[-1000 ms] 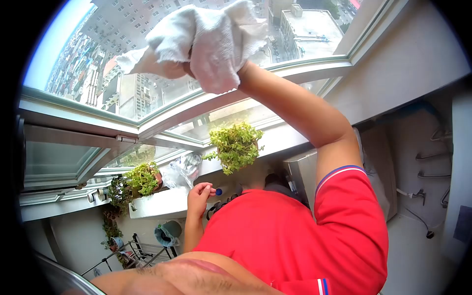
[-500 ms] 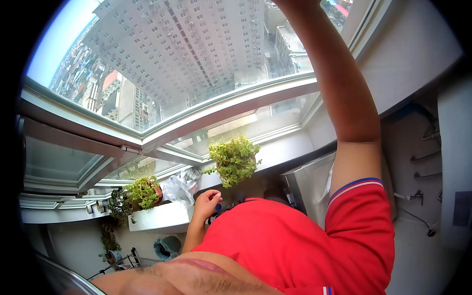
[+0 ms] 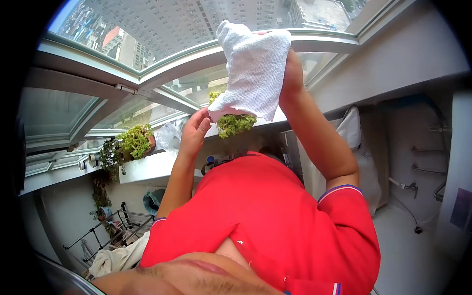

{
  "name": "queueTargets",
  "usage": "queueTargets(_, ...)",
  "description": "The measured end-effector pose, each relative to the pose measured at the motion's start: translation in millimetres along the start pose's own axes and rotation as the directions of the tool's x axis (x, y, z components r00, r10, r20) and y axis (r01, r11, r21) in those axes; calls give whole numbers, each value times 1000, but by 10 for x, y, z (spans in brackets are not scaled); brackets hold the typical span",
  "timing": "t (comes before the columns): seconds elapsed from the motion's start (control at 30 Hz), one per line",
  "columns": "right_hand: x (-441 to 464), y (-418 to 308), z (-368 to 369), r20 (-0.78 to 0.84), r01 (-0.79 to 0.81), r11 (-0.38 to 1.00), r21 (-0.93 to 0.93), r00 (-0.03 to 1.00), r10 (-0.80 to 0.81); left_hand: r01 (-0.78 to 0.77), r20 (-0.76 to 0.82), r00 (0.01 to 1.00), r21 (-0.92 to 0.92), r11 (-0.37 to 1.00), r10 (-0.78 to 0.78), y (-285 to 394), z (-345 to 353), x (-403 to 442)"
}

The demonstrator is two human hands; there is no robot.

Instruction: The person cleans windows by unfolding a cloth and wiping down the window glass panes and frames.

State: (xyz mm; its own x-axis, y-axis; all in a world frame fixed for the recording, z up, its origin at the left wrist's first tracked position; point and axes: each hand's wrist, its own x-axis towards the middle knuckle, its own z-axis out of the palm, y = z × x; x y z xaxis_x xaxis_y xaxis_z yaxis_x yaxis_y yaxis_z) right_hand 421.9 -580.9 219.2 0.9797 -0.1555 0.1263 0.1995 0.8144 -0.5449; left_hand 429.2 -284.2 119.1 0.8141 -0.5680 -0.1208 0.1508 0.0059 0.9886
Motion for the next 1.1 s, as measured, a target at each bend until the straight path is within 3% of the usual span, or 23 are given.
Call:
queueTargets(0.03,-87,161,16,-8,-53,992,111,998,55,-113,60,991,-51,992,116,181,99,59)
queueTargets(0.07,-159,265,15,65,-92,981,172,995,82,-120,117,984,-135,984,136,377,218,91)
queueTargets(0.17,-240,464,59,104,-158,956,245,985,136,-20,202,978,-130,991,46,564,295,57)
queueTargets(0.27,-304,625,27,84,-170,951,258,985,153,48,-24,999,344,938,-43,655,302,-20)
queueTargets(0.33,-443,841,-24,49,-189,944,270,982,183,-53,-62,997,-99,994,47,619,131,-22)
queueTargets(0.37,-534,965,-38,34,-203,939,278,979,202,-130,-101,990,-318,939,103,756,67,-28)
queueTargets(0.43,-700,1225,-45,9,-236,925,297,970,244,-192,-91,981,-480,856,169,961,-31,-53)
queueTargets(0.5,-729,1441,-41,7,-265,911,315,961,277,-114,-65,993,-397,911,97,1026,-195,16)
queueTargets(0.63,-666,1460,-69,91,-360,891,276,933,348,-90,-298,953,-417,905,-43,780,-638,63)
queueTargets(0.73,-725,1392,-123,84,-429,878,211,903,421,4,-234,967,-399,917,-106,459,-766,-77)
queueTargets(0.8,-754,1369,-162,-4,-392,917,72,920,393,56,-195,970,-406,912,-146,366,-660,-133)
queueTargets(0.83,-718,1313,-193,8,-402,905,138,914,405,9,-228,966,-432,902,-119,386,-584,-141)
queueTargets(0.9,-661,1207,-238,-19,-379,920,103,924,383,-93,-293,954,-473,876,-56,500,-459,-124)
queueTargets(1.0,-537,1005,-284,-123,-244,968,-54,964,236,-208,-470,879,-242,948,73,462,-549,-75)
queueTargets(1.1,-201,428,-326,-200,147,908,-392,950,-240,-21,-434,900,-134,991,-39,392,-665,-196)
